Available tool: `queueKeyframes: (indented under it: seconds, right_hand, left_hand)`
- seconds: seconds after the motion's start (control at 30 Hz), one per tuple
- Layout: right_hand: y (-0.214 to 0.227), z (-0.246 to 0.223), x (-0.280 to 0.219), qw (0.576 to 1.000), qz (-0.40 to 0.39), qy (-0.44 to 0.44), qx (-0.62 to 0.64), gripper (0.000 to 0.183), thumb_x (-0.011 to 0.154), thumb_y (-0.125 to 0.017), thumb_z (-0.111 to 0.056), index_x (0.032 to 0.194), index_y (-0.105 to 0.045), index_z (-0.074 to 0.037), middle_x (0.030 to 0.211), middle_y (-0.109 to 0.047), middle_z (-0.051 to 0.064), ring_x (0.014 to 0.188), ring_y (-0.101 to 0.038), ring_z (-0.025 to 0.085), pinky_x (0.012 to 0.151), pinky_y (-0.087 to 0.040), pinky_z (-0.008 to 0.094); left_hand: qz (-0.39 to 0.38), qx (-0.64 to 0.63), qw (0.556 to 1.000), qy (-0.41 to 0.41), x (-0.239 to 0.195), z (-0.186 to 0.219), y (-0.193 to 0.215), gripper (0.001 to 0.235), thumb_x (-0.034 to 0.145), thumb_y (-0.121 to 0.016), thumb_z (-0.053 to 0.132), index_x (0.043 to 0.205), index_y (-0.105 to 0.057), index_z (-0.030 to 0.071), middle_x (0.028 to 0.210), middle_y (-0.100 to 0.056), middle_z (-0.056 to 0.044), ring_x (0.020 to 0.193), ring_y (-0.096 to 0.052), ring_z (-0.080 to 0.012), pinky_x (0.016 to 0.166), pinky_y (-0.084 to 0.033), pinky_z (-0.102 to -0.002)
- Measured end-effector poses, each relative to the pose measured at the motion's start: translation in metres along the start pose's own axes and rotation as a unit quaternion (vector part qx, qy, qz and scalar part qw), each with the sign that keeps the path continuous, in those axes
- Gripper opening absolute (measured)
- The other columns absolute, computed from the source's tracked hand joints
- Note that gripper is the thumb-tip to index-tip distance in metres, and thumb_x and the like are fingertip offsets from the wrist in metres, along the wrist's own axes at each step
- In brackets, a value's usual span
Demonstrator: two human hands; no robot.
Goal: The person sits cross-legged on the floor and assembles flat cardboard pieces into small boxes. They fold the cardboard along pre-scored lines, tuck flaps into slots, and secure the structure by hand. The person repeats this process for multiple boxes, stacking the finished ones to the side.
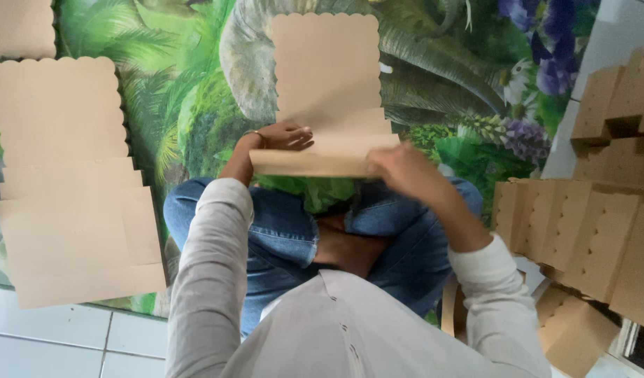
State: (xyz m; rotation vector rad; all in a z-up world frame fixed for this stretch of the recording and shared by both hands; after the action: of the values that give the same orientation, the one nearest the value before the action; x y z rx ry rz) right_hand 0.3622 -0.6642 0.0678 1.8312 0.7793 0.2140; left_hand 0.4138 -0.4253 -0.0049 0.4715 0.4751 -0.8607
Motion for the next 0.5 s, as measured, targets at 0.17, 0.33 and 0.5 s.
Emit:
queueKeyframes:
  seconds: [0.17,0.33,0.5]
  right_hand:
    - [0.055,0.054,0.117,0.989,-0.001,-0.076,-0.125,0.015,0.097,-0.06,-0.029,0.098,-0.056,-0.015,0.085,-0.066,0.009,0.087,-0.064,0.035,0.094,-0.037,0.053]
    - [0.063,0.101,0.212,0.985,0.078,-0.047,-0.148,0.016,0.099,-0.066,-0.024,0.099,-0.057,-0.011,0.082,-0.057,0.009,0.078,-0.056,0.035,0.089,-0.029,0.055]
    - [0.04,0.135,0.243,0.985,0.05,-0.118,-0.111,0.037,0.092,-0.072,-0.028,0.12,-0.06,-0.007,0.101,-0.067,0.019,0.112,-0.05,0.046,0.096,-0.021,0.072]
  left_hand:
    - [0.36,-0.071,0.93,0.017,0.03,-0.078,0.072,0.051,0.097,-0.035,0.036,0.121,-0.057,-0.004,0.126,-0.056,-0.023,0.121,-0.048,-0.0396,0.105,-0.036,-0.048]
    - [0.743,-0.129,0.657,0.017,0.009,-0.123,0.107,0.032,0.098,-0.038,0.022,0.117,-0.056,0.005,0.11,-0.062,-0.012,0.104,-0.061,-0.0279,0.091,-0.044,-0.041]
    - [0.372,0.531,0.736,-0.194,0.061,0.035,-0.009,0.064,0.097,-0.061,0.039,0.154,-0.038,0.022,0.161,-0.023,-0.004,0.147,-0.021,-0.0336,0.119,-0.022,-0.054]
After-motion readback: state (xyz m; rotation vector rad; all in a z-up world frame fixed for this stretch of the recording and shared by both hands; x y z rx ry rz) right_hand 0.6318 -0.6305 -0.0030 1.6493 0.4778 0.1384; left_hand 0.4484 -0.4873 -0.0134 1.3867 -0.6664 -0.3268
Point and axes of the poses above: each hand's wrist, its own x-axis towards the middle knuckle, its own y-axis out of the back of the hand, z = x × y, the point moved 5 cm from there along x, towards the middle knuckle
